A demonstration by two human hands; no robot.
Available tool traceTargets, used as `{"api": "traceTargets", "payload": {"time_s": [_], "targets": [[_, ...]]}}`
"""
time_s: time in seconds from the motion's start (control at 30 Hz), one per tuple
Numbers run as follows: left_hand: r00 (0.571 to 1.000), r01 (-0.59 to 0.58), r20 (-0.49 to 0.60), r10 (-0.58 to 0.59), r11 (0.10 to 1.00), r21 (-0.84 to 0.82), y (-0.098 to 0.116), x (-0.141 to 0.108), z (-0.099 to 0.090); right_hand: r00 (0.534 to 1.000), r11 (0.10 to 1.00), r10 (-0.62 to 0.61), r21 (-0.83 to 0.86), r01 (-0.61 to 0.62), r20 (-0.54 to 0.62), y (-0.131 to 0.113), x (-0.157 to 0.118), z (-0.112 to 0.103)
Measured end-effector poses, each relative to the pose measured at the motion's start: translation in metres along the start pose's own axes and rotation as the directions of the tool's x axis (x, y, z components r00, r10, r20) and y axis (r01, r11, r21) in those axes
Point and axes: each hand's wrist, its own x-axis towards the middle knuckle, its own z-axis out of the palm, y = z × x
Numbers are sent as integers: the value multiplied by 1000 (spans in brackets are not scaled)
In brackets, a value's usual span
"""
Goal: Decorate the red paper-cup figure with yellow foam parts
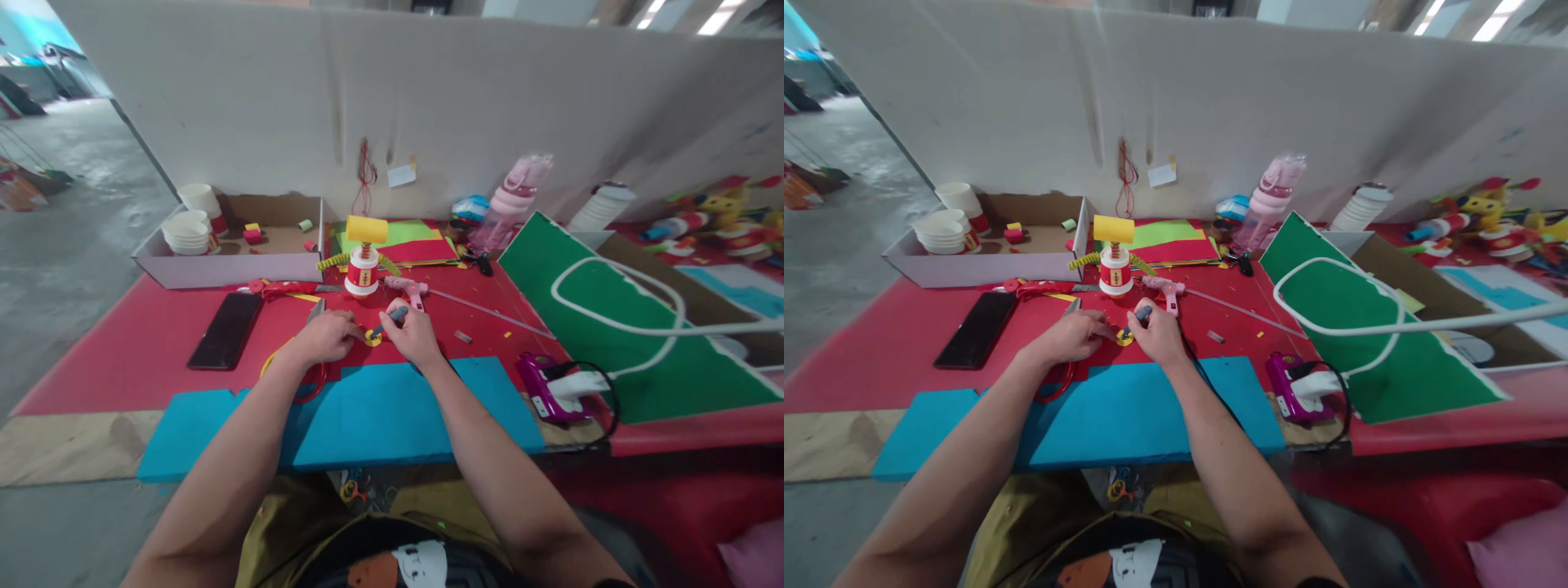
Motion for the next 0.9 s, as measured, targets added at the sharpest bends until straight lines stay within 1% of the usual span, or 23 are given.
{"api": "traceTargets", "payload": {"time_s": [0.23,0.37,0.57,0.73,0.9], "targets": [[1000,3,1,-3,1000,-11,2,0,-2,998,999,17,41,-19,69,0,-1,3],[1000,13,4,-13,1000,-16,2,0,-2,996,999,-6,52,1,84,0,-1,2],[1000,0,-3,0,1000,-10,0,0,0,997,999,-18,31,15,81,0,-1,0],[1000,-11,-2,11,1000,-2,-1,0,1,998,999,-32,15,31,55,4,-1,-1],[1000,-10,-17,9,1000,-10,-1,-1,1,1000,1000,-13,-5,13,28,4,0,-3]]}}
